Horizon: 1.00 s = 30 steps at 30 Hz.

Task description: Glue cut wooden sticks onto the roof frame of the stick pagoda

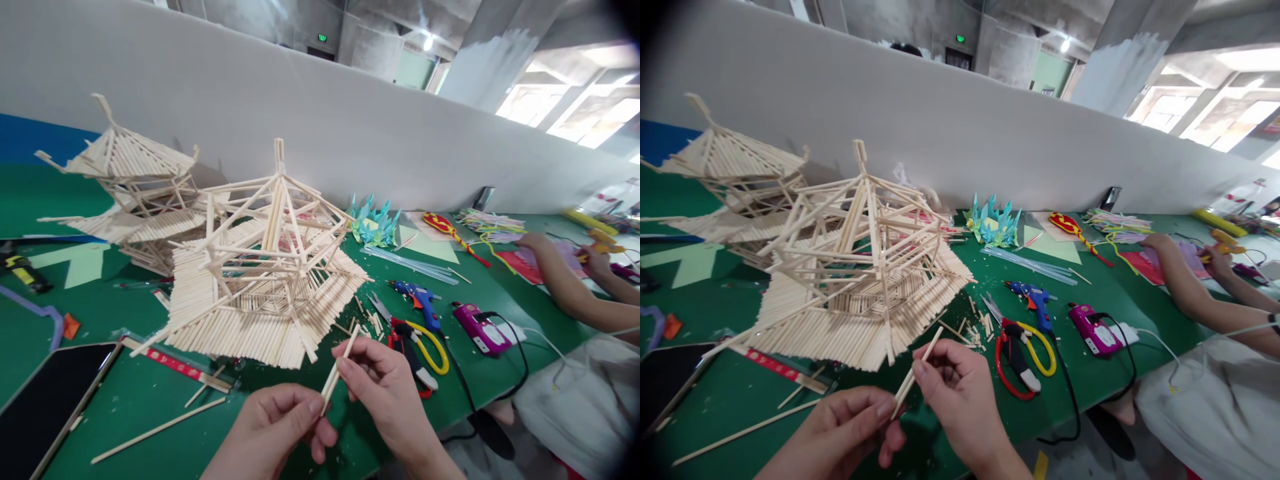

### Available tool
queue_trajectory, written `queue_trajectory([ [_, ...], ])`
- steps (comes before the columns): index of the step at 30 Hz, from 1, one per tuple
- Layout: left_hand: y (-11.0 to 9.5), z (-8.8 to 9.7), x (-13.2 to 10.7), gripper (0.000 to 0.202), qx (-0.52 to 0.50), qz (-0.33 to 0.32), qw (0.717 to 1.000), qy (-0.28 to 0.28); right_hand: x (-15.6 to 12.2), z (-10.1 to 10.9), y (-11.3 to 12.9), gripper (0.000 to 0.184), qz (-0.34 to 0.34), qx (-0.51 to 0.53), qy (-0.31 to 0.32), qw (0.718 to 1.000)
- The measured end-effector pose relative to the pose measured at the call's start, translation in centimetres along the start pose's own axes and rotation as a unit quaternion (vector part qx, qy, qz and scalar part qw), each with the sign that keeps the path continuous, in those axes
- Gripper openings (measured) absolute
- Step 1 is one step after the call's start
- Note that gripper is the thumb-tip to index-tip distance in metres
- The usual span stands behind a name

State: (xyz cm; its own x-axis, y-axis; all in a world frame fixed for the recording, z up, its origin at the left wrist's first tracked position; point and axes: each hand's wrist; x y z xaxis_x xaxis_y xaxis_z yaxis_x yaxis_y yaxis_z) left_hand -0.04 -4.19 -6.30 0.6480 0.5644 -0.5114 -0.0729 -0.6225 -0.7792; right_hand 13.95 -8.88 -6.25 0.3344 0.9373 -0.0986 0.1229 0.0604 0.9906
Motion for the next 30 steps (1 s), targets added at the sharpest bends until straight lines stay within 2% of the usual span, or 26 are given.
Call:
queue_trajectory([
  [6, 0.7, 0.2, 0.3, 0.024, 0.017, -0.015, 0.999, -0.026, -0.1, 0.2, -0.1, 0.018, 0.007, -0.002, -0.002, 1.000],
  [11, 0.8, 0.2, 0.5, 0.027, 0.010, -0.022, 0.999, -0.030, 0.0, 0.7, 0.0, 0.027, 0.037, -0.025, 0.016, 0.999],
  [18, 0.4, -0.2, 0.4, 0.027, 0.036, -0.046, 0.997, -0.053, 0.0, 0.5, 0.3, 0.022, 0.023, -0.030, 0.017, 0.999],
  [22, 0.4, 0.0, 0.7, 0.026, 0.036, -0.039, 0.998, -0.030, 0.4, 0.4, 0.4, 0.025, 0.020, -0.068, 0.001, 0.997],
  [30, -0.5, 0.1, 0.7, 0.030, 0.040, -0.019, 0.998, 0.047, 1.1, 0.5, 0.2, 0.027, -0.007, -0.059, 0.004, 0.998],
])
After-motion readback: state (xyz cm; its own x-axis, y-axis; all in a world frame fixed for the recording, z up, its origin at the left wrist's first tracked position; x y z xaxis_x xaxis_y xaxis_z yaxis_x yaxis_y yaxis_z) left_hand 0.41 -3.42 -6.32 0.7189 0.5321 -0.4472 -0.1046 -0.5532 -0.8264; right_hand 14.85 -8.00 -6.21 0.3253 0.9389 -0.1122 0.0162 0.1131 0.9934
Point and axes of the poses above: each hand's wrist, its own x-axis towards the middle knuckle, its own z-axis out of the back of the hand, y = z × x, and after that the axes turned 4 degrees about x, right-handed
